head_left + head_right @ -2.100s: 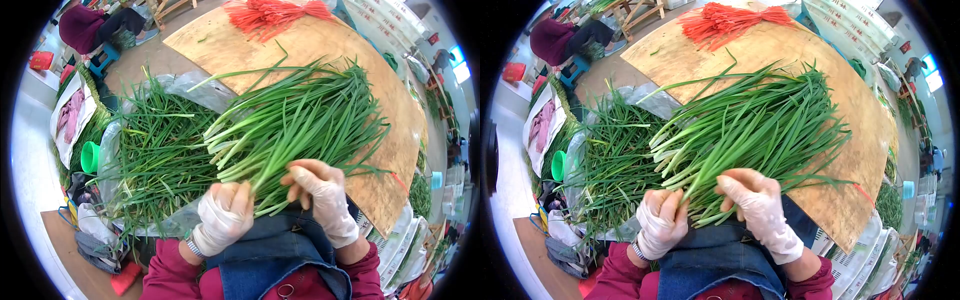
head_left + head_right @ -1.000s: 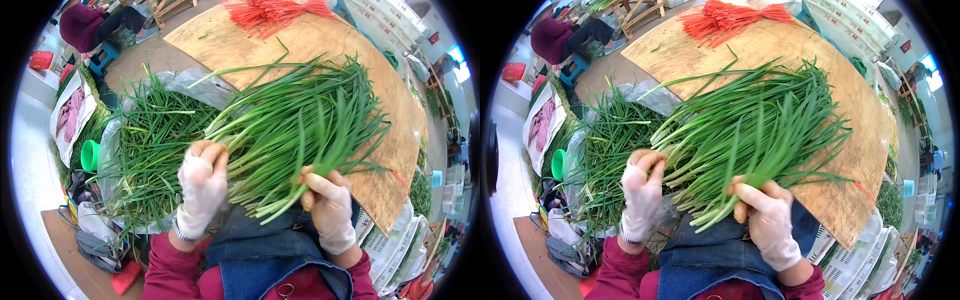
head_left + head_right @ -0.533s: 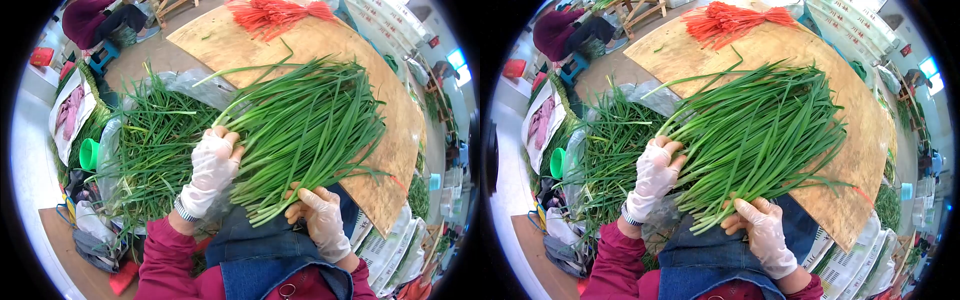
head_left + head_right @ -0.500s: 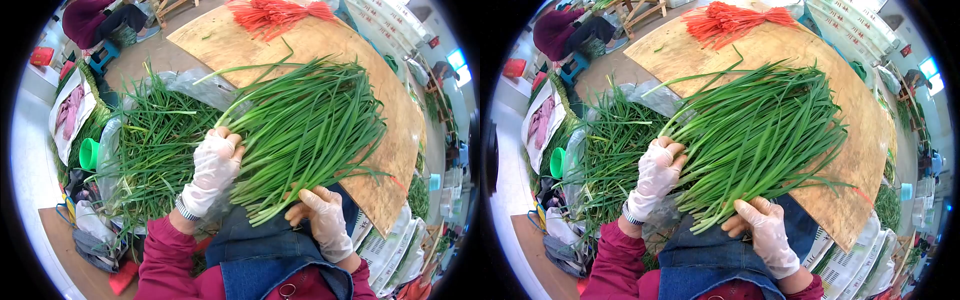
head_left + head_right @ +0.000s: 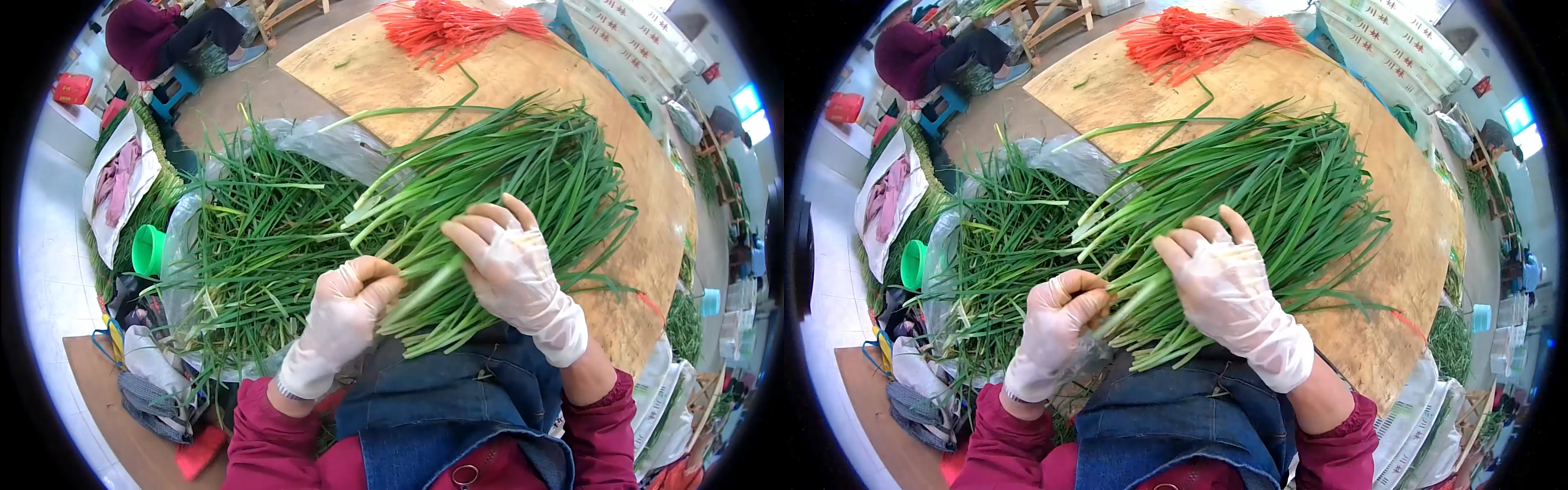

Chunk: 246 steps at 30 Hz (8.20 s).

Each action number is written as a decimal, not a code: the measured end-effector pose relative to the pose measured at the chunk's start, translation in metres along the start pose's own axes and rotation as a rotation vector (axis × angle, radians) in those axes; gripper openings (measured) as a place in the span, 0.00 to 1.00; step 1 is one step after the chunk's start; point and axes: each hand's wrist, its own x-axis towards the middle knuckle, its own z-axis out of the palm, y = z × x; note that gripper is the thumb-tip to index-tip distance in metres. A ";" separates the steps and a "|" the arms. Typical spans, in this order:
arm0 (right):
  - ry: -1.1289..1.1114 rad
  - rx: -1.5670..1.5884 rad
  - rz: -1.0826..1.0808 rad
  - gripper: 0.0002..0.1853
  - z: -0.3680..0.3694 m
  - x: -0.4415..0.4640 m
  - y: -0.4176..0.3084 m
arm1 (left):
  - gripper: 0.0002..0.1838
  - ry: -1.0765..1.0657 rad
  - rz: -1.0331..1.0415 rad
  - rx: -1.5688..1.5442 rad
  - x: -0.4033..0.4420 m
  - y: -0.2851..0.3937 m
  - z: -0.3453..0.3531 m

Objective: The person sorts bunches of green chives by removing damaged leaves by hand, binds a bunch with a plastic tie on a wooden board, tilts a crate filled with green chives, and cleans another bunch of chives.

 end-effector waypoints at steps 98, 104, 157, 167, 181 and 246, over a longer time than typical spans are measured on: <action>0.423 -0.205 -0.295 0.20 -0.015 -0.015 0.022 | 0.18 0.454 0.521 0.959 0.048 0.024 -0.039; 0.419 -0.239 -0.293 0.20 -0.013 -0.013 0.023 | 0.13 0.124 0.364 0.637 0.117 0.016 -0.003; -0.416 1.381 1.202 0.12 -0.036 -0.046 -0.040 | 0.08 0.063 0.280 0.793 0.060 -0.028 -0.009; -0.158 1.261 1.081 0.15 -0.027 0.008 -0.034 | 0.07 -0.169 -0.124 0.266 0.010 0.031 0.007; 0.188 1.866 1.123 0.08 -0.002 -0.003 -0.031 | 0.07 -0.221 -0.272 -0.292 0.005 0.002 0.037; 0.222 1.901 1.205 0.09 -0.002 -0.016 -0.046 | 0.08 -0.090 -0.037 0.138 0.034 0.016 -0.008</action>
